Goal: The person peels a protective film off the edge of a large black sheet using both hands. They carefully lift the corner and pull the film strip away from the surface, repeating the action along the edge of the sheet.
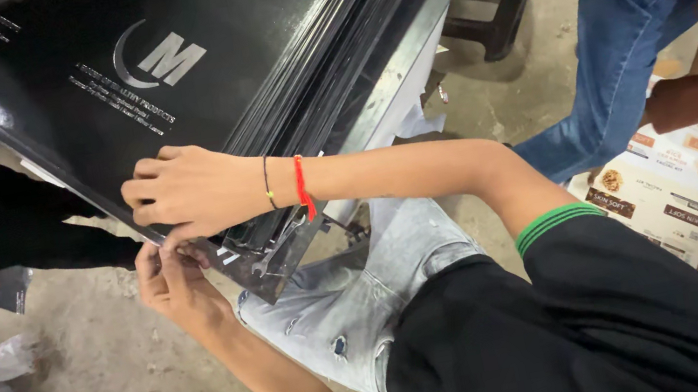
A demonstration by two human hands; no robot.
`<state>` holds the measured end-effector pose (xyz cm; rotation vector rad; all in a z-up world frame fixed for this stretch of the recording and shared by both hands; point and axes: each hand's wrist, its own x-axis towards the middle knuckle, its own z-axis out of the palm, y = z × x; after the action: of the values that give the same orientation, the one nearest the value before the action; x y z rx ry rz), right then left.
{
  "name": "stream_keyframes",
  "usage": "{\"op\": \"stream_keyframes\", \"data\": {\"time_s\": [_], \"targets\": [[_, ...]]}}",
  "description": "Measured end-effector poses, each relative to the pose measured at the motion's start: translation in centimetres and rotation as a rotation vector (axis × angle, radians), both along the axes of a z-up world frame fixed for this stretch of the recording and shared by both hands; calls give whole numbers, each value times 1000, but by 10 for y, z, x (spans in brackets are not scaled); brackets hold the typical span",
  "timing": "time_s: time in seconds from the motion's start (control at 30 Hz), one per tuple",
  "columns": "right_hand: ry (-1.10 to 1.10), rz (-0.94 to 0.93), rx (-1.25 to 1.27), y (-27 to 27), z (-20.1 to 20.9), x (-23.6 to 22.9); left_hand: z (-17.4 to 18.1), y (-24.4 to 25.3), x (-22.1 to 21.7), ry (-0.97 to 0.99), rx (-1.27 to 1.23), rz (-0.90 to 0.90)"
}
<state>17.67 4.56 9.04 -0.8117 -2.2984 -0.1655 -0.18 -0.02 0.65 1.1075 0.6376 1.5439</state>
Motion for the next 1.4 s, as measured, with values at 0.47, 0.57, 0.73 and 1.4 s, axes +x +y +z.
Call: {"op": "stream_keyframes", "data": {"time_s": [0.47,0.57,0.73,1.4], "targets": [[30,-67,-127,5,8,-9,-15,7,5,67,99,75],[49,-85,-135,7,7,-13,-16,7,3,69,85,99],[287,-261,-163,26,46,-4,-7,1,3,21,45,34],[58,14,-11,11,-4,-10,-36,15,-2,-148,-132,55]]}}
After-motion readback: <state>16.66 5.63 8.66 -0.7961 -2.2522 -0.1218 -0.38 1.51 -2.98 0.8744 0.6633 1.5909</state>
